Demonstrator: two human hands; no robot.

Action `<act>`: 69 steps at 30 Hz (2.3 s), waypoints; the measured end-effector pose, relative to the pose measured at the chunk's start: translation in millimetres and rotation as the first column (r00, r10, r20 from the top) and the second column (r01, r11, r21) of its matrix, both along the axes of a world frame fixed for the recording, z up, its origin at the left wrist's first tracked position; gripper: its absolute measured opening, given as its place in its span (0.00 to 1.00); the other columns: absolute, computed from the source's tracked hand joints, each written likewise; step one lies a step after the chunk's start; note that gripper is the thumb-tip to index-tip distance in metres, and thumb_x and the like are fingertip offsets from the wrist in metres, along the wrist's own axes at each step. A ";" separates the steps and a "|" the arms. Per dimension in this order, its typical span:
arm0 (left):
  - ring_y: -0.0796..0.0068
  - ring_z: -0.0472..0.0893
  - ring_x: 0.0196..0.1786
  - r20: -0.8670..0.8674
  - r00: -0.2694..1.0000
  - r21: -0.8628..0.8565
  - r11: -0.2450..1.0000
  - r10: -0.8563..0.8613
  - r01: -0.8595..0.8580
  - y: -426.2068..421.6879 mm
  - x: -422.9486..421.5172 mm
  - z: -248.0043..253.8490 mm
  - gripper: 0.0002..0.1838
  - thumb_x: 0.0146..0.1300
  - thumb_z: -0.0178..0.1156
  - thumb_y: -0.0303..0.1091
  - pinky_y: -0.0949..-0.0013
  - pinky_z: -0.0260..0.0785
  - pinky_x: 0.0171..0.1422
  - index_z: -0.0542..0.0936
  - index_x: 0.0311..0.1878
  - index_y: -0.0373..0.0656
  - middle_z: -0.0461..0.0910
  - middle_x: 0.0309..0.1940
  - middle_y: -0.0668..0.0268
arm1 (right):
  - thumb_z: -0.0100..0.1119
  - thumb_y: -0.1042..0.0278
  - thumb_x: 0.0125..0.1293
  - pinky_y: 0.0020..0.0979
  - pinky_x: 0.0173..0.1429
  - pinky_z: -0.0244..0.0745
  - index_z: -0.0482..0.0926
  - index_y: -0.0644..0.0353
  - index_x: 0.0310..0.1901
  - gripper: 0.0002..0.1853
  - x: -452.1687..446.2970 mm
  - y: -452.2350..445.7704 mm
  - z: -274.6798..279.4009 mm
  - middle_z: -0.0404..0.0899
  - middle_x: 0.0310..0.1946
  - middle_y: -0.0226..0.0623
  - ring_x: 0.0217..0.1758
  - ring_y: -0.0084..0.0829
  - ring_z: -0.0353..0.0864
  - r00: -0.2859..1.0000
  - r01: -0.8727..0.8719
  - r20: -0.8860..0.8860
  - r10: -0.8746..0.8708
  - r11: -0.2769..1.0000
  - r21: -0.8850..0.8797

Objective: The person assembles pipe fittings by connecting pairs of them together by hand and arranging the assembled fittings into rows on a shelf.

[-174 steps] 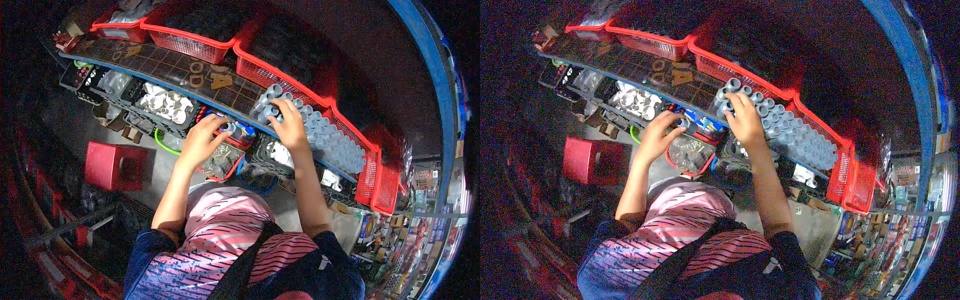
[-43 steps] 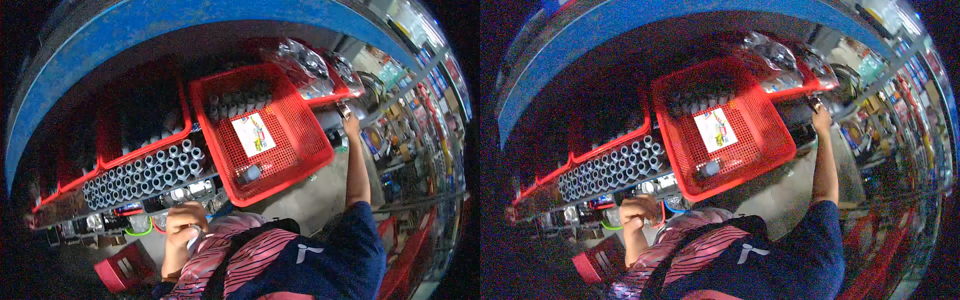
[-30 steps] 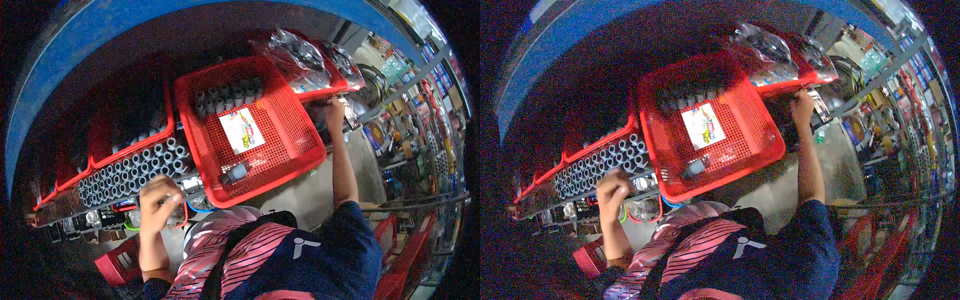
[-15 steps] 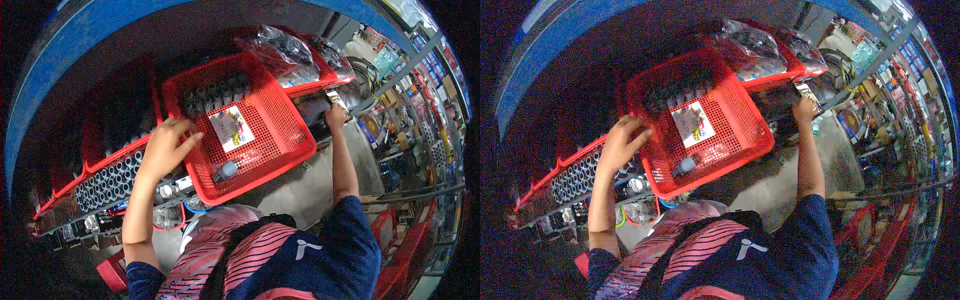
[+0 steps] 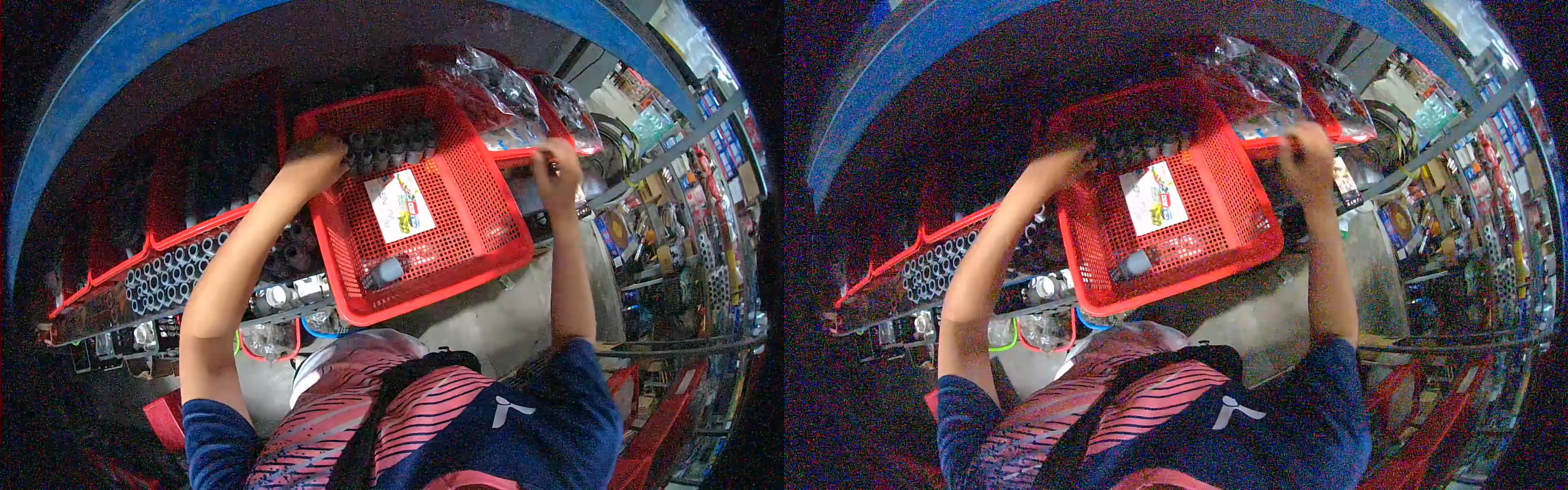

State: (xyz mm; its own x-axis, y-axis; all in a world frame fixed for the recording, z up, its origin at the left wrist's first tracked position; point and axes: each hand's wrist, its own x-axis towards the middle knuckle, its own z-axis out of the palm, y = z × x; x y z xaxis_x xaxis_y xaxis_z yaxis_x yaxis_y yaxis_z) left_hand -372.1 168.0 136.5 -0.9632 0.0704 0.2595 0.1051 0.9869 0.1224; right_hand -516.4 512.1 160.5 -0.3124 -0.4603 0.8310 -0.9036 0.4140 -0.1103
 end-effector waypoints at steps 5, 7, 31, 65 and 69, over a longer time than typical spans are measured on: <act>0.55 0.78 0.42 0.093 0.990 0.029 0.993 0.111 -0.114 -34.1 -48.9 -79.1 0.11 0.49 0.57 0.33 0.58 0.70 0.47 0.79 0.35 0.38 0.78 0.38 0.54 | 0.51 0.58 0.57 0.39 0.51 0.70 0.73 0.58 0.44 0.16 2.3 -89.9 13.4 0.77 0.39 0.45 0.46 0.45 0.75 0.924 -0.348 0.336 0.184 0.770 0.535; 0.55 0.78 0.43 0.025 0.997 -0.136 0.989 0.067 -0.063 -38.9 -59.2 -93.2 0.11 0.49 0.55 0.32 0.58 0.70 0.48 0.79 0.36 0.38 0.78 0.39 0.54 | 0.51 0.56 0.57 0.40 0.53 0.69 0.71 0.57 0.49 0.20 2.7 -120.9 4.4 0.75 0.43 0.47 0.48 0.46 0.74 0.900 -0.386 0.426 0.095 0.629 0.675; 0.53 0.78 0.44 -0.020 0.998 -0.251 0.966 0.057 -0.060 -12.2 -45.3 -65.4 0.13 0.56 0.46 0.28 0.55 0.72 0.46 0.77 0.41 0.40 0.78 0.41 0.51 | 0.54 0.71 0.44 0.43 0.42 0.73 0.77 0.65 0.29 0.10 40.4 -211.9 -58.7 0.77 0.30 0.51 0.37 0.47 0.77 0.955 -0.287 0.268 0.126 0.616 0.734; 0.64 0.74 0.30 -0.405 0.894 0.781 0.580 0.191 0.231 -28.2 323.5 -0.8 0.15 0.42 0.63 0.38 0.66 0.65 0.35 0.76 0.28 0.35 0.74 0.24 0.60 | 0.69 0.72 0.37 0.34 0.49 0.69 0.77 0.67 0.35 0.19 218.0 -75.8 61.4 0.77 0.34 0.44 0.40 0.41 0.76 0.955 -0.236 0.240 0.175 0.938 0.256; 0.63 0.73 0.28 -0.408 0.814 0.720 0.694 0.415 0.007 -61.7 448.3 -21.8 0.17 0.41 0.63 0.41 0.65 0.63 0.34 0.75 0.27 0.35 0.73 0.22 0.60 | 0.65 0.77 0.35 0.33 0.49 0.68 0.75 0.68 0.35 0.19 290.6 -130.5 35.8 0.76 0.34 0.44 0.41 0.40 0.75 0.830 -0.371 0.468 0.302 0.927 0.059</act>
